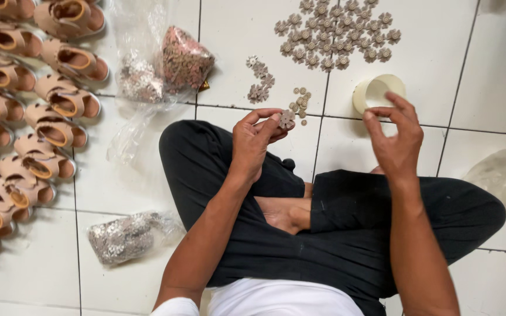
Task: The person sits on a tiled floor and repeatedly picks up small flower-shaped pieces and round inserts, presses them together, and places the assembled units into a small white container. Finished assemblies accumulate on the floor beside the container.
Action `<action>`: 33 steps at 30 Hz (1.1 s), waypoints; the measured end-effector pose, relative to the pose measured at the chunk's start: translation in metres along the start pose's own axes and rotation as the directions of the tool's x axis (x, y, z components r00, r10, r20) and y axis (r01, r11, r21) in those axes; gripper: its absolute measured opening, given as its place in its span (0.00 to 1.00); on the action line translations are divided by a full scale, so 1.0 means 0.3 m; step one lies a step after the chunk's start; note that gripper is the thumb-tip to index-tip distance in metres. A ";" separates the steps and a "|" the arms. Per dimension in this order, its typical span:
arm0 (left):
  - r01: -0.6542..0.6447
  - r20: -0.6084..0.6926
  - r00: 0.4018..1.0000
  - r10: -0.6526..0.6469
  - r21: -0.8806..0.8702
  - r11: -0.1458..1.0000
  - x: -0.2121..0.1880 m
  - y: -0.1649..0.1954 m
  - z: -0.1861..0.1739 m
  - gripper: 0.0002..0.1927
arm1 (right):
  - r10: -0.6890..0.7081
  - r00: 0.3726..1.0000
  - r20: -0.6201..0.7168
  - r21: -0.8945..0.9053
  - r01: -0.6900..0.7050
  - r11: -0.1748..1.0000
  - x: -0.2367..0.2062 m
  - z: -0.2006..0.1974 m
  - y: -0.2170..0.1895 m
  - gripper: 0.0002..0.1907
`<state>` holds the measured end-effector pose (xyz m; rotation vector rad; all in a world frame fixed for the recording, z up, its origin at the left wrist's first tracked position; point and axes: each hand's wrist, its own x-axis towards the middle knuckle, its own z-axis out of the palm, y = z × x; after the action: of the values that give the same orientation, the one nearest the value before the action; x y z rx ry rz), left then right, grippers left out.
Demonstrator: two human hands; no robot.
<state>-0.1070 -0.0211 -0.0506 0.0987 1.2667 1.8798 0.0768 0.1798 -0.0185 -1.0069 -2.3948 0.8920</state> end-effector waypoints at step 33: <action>-0.099 -0.106 0.980 0.166 0.466 0.879 -0.153 0.083 0.167 0.11 | -0.599 0.794 -0.103 -0.178 0.578 0.797 -0.128 0.157 -0.324 0.21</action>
<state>-0.0681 -0.0190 0.0102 0.3131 1.8310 1.6848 0.0283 0.0800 0.0101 -0.2921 -2.4278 0.4011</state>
